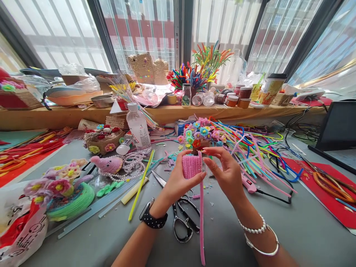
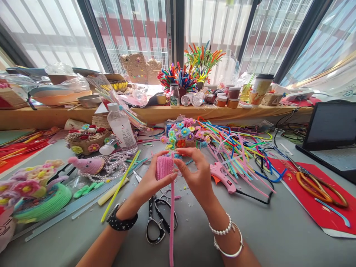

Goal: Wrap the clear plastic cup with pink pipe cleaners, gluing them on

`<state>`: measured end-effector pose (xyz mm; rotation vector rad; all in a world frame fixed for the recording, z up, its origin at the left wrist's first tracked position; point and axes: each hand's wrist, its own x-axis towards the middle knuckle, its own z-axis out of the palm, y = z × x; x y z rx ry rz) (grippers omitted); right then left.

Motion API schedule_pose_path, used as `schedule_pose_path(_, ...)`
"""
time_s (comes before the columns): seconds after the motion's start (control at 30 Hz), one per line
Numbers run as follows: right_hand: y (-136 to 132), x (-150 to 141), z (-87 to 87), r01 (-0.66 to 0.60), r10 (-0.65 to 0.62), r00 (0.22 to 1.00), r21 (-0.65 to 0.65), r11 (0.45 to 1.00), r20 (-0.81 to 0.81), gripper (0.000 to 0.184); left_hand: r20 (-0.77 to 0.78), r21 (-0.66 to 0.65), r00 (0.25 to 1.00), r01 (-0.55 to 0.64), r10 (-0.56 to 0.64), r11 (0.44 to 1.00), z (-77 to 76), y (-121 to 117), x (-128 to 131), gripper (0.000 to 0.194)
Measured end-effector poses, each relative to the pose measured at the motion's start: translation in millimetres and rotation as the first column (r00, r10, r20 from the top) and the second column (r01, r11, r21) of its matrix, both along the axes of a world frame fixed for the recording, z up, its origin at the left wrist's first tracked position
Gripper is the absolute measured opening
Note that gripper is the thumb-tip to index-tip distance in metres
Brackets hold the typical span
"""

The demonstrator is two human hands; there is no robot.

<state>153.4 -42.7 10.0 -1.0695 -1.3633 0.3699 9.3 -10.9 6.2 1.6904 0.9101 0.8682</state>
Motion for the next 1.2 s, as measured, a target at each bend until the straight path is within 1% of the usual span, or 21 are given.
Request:
schedule_pose_path(0.1,-1.1,3.0,2.7,0.034,-0.038,0.983,0.021,0.999,0.179,0.015,0.0,0.003,0.995,-0.096,0.096,0.995,0.0,1.6,-0.8,0.068)
schedule_pose_path(0.2,-0.5,1.4,3.2,0.041,-0.037,0.95,-0.004,0.999,0.311,0.024,-0.024,0.067,0.983,-0.182,0.184,0.981,-0.9,2.1,-1.7,0.071)
schedule_pose_path(0.3,0.5,-2.5,2.1,0.038,-0.016,0.93,-0.051,0.998,0.367,0.024,-0.054,0.138,0.976,-0.201,0.21,0.97,-1.3,0.9,-1.7,0.07)
schedule_pose_path(0.4,0.3,-4.1,2.0,0.001,0.035,0.911,-0.087,0.996,0.41,0.02,-0.086,0.142,0.977,-0.181,0.195,0.973,-0.5,-0.1,-1.6,0.069)
schedule_pose_path(0.47,0.2,-3.2,2.2,-0.028,0.059,0.912,-0.082,0.996,0.406,0.02,-0.084,0.105,0.984,-0.151,0.16,0.983,0.4,0.4,-2.0,0.069)
schedule_pose_path(0.53,1.9,-1.0,0.6,-0.022,0.048,0.94,-0.08,0.997,0.338,0.022,-0.062,0.068,0.99,-0.122,0.127,0.99,1.3,1.6,-2.8,0.068)
schedule_pose_path(0.63,10.2,3.8,-7.0,0.072,-0.047,0.984,-0.14,0.988,0.17,0.021,-0.062,0.028,0.99,-0.124,0.126,0.992,3.1,3.2,-4.0,0.066)
schedule_pose_path(0.7,17.4,7.1,-13.5,0.121,-0.1,0.988,-0.19,0.974,0.118,0.014,-0.07,0.006,0.989,-0.131,0.131,0.991,4.8,3.6,-4.5,0.066)
schedule_pose_path(0.73,20.2,8.3,-16.0,0.127,-0.105,0.987,-0.189,0.974,0.121,0.017,-0.072,-0.002,0.989,-0.127,0.126,0.992,5.7,3.5,-4.7,0.066)
schedule_pose_path(0.8,22.1,9.6,-17.6,0.137,-0.119,0.982,-0.119,0.983,0.149,0.027,-0.08,-0.004,0.99,-0.12,0.12,0.993,7.2,3.0,-4.9,0.066)
schedule_pose_path(0.83,20.8,9.4,-16.4,0.153,-0.142,0.976,-0.057,0.987,0.167,0.026,-0.089,0.0,0.988,-0.125,0.124,0.992,7.8,2.7,-5.0,0.066)
schedule_pose_path(0.9,14.6,7.8,-11.0,0.198,-0.209,0.959,0.076,0.977,0.194,0.017,-0.101,0.009,0.986,-0.129,0.129,0.992,8.0,2.3,-4.9,0.066)
schedule_pose_path(0.97,6.8,5.0,-4.5,0.202,-0.237,0.945,0.168,0.965,0.226,0.013,-0.097,0.013,0.987,-0.125,0.125,0.992,6.5,2.4,-4.7,0.067)
schedule_pose_path(1.07,0.0,0.9,0.6,0.134,-0.196,0.934,0.216,0.967,0.299,0.012,-0.066,0.012,0.994,-0.087,0.088,0.996,1.9,3.6,-4.5,0.069)
schedule_pose_path(1.2,1.7,-1.7,-1.8,0.101,-0.172,0.93,0.223,0.97,0.326,0.018,-0.032,0.051,0.998,-0.051,0.053,0.997,-2.4,4.3,-4.5,0.067)
